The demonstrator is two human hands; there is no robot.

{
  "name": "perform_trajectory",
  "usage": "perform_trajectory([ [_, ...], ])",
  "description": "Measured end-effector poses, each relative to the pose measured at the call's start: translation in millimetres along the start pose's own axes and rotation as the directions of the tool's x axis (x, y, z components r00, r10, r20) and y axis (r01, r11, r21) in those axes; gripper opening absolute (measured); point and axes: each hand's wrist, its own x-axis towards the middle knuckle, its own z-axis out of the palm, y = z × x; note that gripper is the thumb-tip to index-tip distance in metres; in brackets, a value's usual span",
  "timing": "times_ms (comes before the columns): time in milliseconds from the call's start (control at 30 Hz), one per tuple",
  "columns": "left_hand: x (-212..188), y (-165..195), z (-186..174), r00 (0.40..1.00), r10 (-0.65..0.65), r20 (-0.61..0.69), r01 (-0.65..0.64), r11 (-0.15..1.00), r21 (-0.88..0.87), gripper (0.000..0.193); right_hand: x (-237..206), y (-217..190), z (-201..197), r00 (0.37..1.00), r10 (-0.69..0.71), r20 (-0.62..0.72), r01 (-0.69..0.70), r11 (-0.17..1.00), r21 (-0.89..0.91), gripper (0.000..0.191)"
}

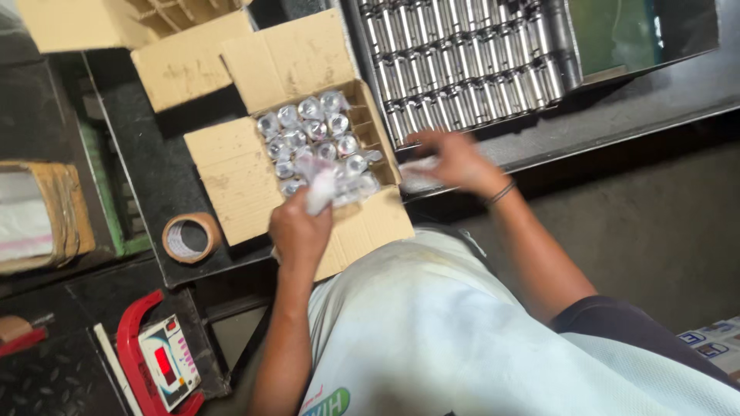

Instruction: The person picks cylindrical metal parts from a tray, wraps each one in a small plastic bag, and places them into a cardboard box with dividers. The person then closes the box, seals it with tape, and stacks it with other boxes.

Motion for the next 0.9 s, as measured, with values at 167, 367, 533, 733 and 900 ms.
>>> perform_trajectory([
  [167,4,11,-19,0.996,-0.081,0.023,0.085,0.974,-0.211,0.027,22,151,-69,0.677,0.301,-0.672,-0.549,0.814,-0.188,0.058],
  [367,10,32,-9,0.989,-0.077,0.123,0.113,0.943,-0.314,0.031,11,172,-62,0.622,0.59,-0.515,-0.557,0.796,0.239,0.046],
  [533,18,30,6,0.998,-0.023,0.052,0.035,0.967,-0.252,0.029,-26,68,-7,0.98,0.198,0.0,-0.069,0.339,0.938,0.05],
  [733,6,25,30,0.906,0.423,0.036,-0.356,0.803,-0.479,0.034,-36,-35,65,0.904,-0.373,-0.206,0.391,0.919,0.05,0.035],
  [900,20,5,53,0.885,-0.05,0.463,0.452,0.331,-0.828,0.016,-16,-55,66,0.999,-0.025,0.025,-0.007,0.57,0.821,0.039],
])
